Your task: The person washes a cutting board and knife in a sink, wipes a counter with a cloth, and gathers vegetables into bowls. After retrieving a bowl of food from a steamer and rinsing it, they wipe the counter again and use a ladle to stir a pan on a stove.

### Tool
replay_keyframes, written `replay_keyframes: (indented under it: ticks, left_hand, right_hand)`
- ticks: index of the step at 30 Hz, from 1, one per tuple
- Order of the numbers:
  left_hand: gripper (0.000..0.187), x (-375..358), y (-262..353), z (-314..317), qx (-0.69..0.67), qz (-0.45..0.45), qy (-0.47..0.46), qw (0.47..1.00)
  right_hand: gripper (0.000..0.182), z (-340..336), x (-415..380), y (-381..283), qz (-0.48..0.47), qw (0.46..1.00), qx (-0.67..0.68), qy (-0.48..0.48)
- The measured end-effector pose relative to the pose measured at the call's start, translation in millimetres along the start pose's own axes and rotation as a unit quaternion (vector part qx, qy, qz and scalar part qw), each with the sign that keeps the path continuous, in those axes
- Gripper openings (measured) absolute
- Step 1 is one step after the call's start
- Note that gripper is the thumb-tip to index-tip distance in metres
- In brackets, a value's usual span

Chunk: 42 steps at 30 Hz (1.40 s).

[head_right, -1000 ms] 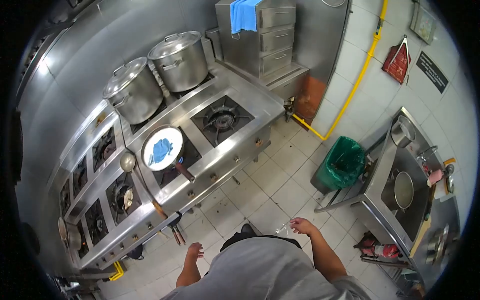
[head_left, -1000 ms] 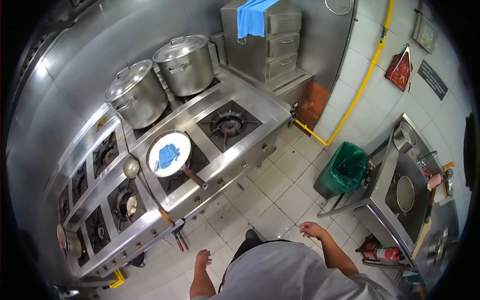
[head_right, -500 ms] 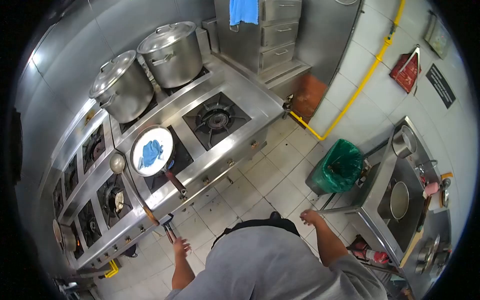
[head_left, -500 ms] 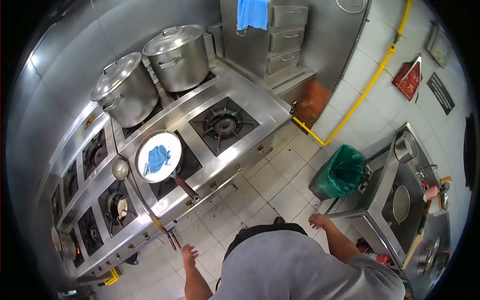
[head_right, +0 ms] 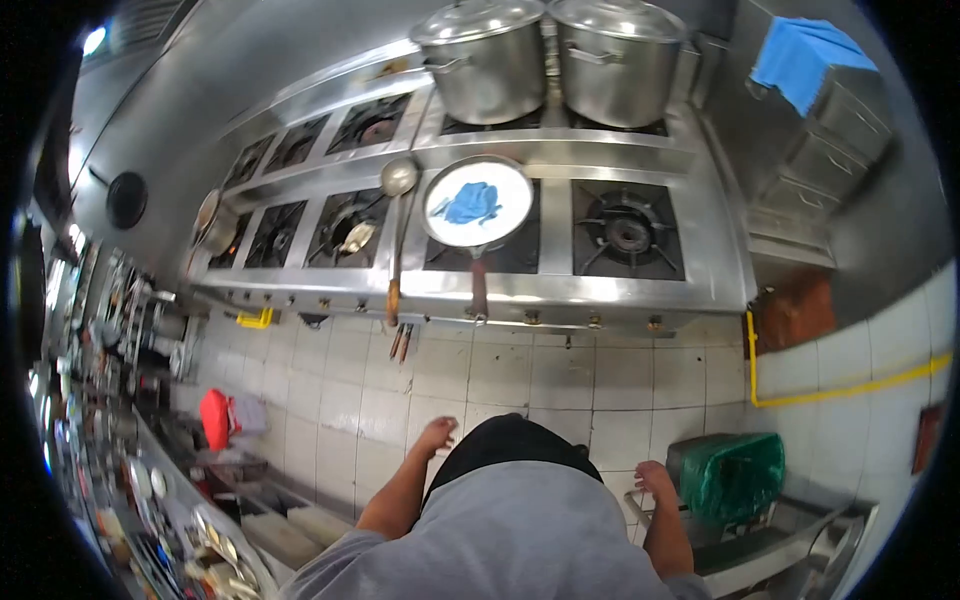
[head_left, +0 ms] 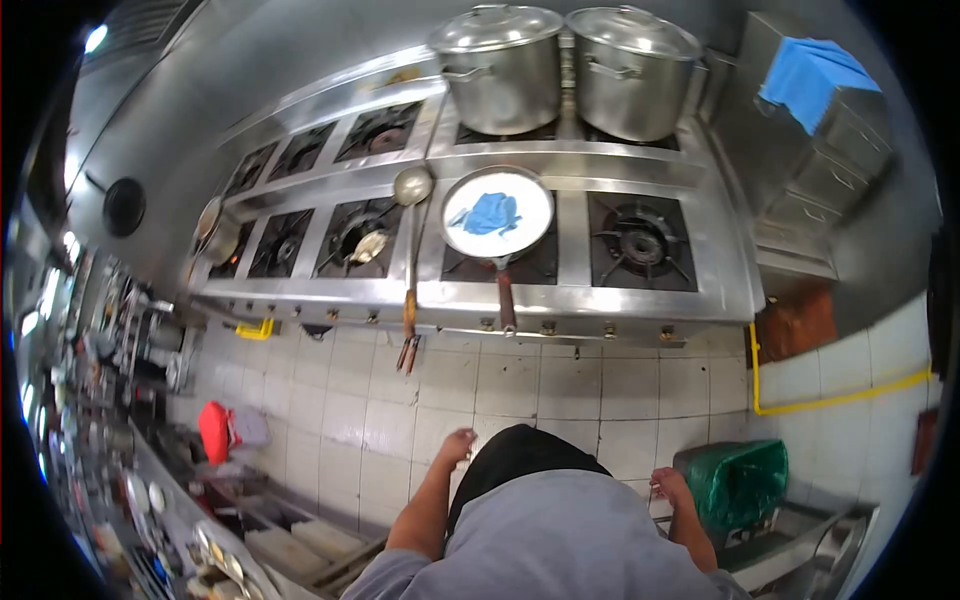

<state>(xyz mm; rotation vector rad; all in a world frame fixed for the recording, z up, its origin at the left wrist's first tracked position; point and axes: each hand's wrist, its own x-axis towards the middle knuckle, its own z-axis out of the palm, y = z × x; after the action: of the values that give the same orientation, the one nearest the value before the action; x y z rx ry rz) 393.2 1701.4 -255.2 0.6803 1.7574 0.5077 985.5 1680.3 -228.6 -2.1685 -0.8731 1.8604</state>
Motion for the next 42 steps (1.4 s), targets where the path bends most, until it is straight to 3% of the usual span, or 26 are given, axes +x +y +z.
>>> replay_keyframes:
  ticks: [1,3,5,8,10,12,14,16,17,18,20,23,26,30,32,36,38,39,42]
  left_hand:
    - [0.042,-10.2,14.8,-9.3,-0.090,-0.031,0.065,0.993]
    - [0.035,-5.1,29.3,-38.0,-0.169,0.054,0.189,0.966]
    - [0.036,14.4,48.0,-72.2,-0.081,0.149,0.322,0.931]
    - [0.044,8.7,145.6,-107.7,-0.045,0.174,0.391,0.903]
    - [0.049,42.6,174.8,-128.9,-0.053,0.188,0.388,0.901]
    - [0.062,96.0,183.9,-139.5,0.023,0.208,0.467,0.859]
    - [0.072,123.8,195.0,-146.3,0.024,0.180,0.445,0.877]
    - [0.062,169.9,188.6,-152.7,-0.072,0.157,0.303,0.937]
    - [0.041,136.0,218.2,-156.8,-0.121,0.071,0.205,0.969]
    - [0.041,123.4,229.5,-159.2,-0.120,0.075,0.200,0.970]
    - [0.023,113.2,238.5,-166.2,-0.187,0.111,0.058,0.974]
    - [0.015,98.5,223.3,-167.8,-0.192,0.169,0.069,0.964]
    - [0.013,32.4,224.1,-163.6,-0.147,0.191,0.077,0.968]
    - [0.021,-54.3,253.0,-129.4,-0.157,0.220,-0.027,0.962]
    - [0.024,-91.5,275.8,-106.8,-0.174,0.238,-0.107,0.950]
    - [0.031,-113.7,294.6,-73.0,-0.160,0.306,-0.224,0.912]
    - [0.036,-116.7,300.5,-82.5,0.048,0.405,-0.288,0.866]
    - [0.027,-116.2,300.0,-83.5,-0.015,0.386,-0.378,0.842]
    - [0.017,-97.8,264.6,-97.7,0.027,0.419,-0.326,0.847]
  right_hand:
    - [0.023,-7.4,5.4,-1.3,0.023,1.000,0.003,0.000]
    - [0.023,-26.8,20.1,-9.0,0.040,0.999,0.020,-0.023]
    - [0.023,-27.4,18.5,-19.4,0.062,0.996,0.043,-0.037]
    - [0.023,-21.0,24.6,-65.7,-0.018,0.997,0.071,0.039]
    - [0.026,2.2,19.0,-109.4,-0.067,0.994,0.078,0.037]
    - [0.028,39.9,5.1,-152.5,-0.095,0.991,0.090,0.029]
    - [0.032,86.9,-8.0,-189.7,-0.137,0.986,0.094,-0.014]
    - [0.034,139.7,-19.2,-222.2,-0.158,0.981,0.080,-0.082]
    - [0.035,167.3,-24.9,-235.8,-0.160,0.977,0.071,-0.122]
    - [0.035,193.1,-40.9,-255.3,-0.167,0.974,0.033,-0.150]
    - [0.035,231.6,-75.4,-292.3,-0.174,0.969,0.002,-0.173]
    - [0.035,264.4,-115.0,-332.5,-0.187,0.953,-0.013,-0.239]
    - [0.037,272.0,-154.2,-367.1,-0.204,0.942,-0.048,-0.261]
    - [0.057,279.9,-172.3,-413.8,-0.409,0.883,0.007,-0.230]
    - [0.064,291.7,-169.6,-444.3,-0.433,0.880,0.037,-0.190]
    - [0.070,301.5,-174.1,-499.9,-0.366,0.895,0.198,-0.158]
    - [0.071,282.4,-169.9,-500.8,-0.351,0.881,0.248,-0.196]
    - [0.071,267.4,-167.7,-498.7,-0.352,0.883,0.242,-0.195]
    - [0.071,210.8,-154.0,-483.5,-0.328,0.920,0.164,-0.136]
